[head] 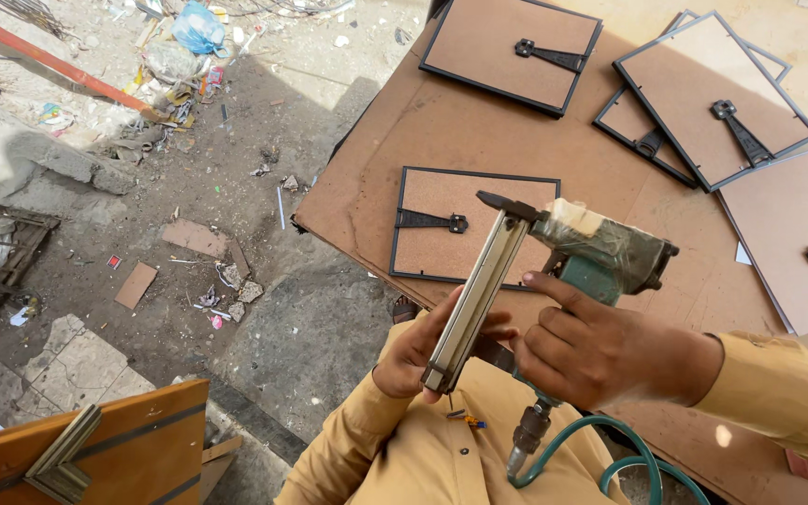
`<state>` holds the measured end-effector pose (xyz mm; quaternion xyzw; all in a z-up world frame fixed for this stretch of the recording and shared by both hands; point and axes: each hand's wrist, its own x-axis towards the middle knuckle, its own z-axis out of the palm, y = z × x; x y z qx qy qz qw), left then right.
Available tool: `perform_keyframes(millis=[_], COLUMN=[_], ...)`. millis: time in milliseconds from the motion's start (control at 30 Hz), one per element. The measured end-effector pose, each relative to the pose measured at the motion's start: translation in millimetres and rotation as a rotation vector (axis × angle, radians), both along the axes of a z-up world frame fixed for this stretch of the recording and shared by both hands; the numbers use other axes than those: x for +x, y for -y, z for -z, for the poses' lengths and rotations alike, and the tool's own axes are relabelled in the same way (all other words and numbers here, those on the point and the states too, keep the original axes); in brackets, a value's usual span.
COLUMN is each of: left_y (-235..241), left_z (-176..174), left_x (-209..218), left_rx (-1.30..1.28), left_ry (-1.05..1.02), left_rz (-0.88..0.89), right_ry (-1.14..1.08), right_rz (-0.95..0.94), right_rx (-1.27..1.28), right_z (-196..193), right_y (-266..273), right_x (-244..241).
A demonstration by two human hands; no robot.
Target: The person uses a pneumatic nail gun to attach black metal frames to rectangular cork boards. They repeatedly position each frame, fire the nail gun along the edges, and stack the completed units on the workbench.
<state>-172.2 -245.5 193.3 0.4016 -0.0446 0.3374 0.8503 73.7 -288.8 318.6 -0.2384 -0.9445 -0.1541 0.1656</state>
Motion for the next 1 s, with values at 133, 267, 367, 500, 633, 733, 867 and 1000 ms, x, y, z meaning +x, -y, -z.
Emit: perform_keyframes(millis=[133, 267, 367, 500, 633, 733, 867, 1000], left_y=[8, 6, -8, -40, -90, -149, -212, -241], left_z=[-15, -6, 13, 51, 100, 138, 173, 203], left_x=[-5, -9, -4, 18, 64, 119, 202, 235], left_rx=[-0.096, -0.153, -0.123, -0.059, 0.492, 1.067, 1.451, 1.43], left_ry=[-0.096, -0.213, -0.333, -0.501, -0.896, -1.057, -1.33, -1.438], left_rz=[0.003, 0.001, -0.001, -0.006, -0.387, -0.628, -0.518, -0.486], right_ry=[-0.111, -0.341, -0.579, -1.189, -1.925, -2.174, -2.17, -2.116], right_rz=[0.076, 0.137, 0.292, 0.617, 0.892, 1.066, 1.071, 1.147], right_rx=[-0.219, -0.388, -0.428, -0.674, -0.606, -0.491, -0.394, -0.5], right_z=[12, 42, 79, 145, 202, 226, 236, 229], right_y=[14, 19, 25, 20, -11, -50, -106, -144], right_x=[0, -3, -8, -11, 15, 52, 71, 70])
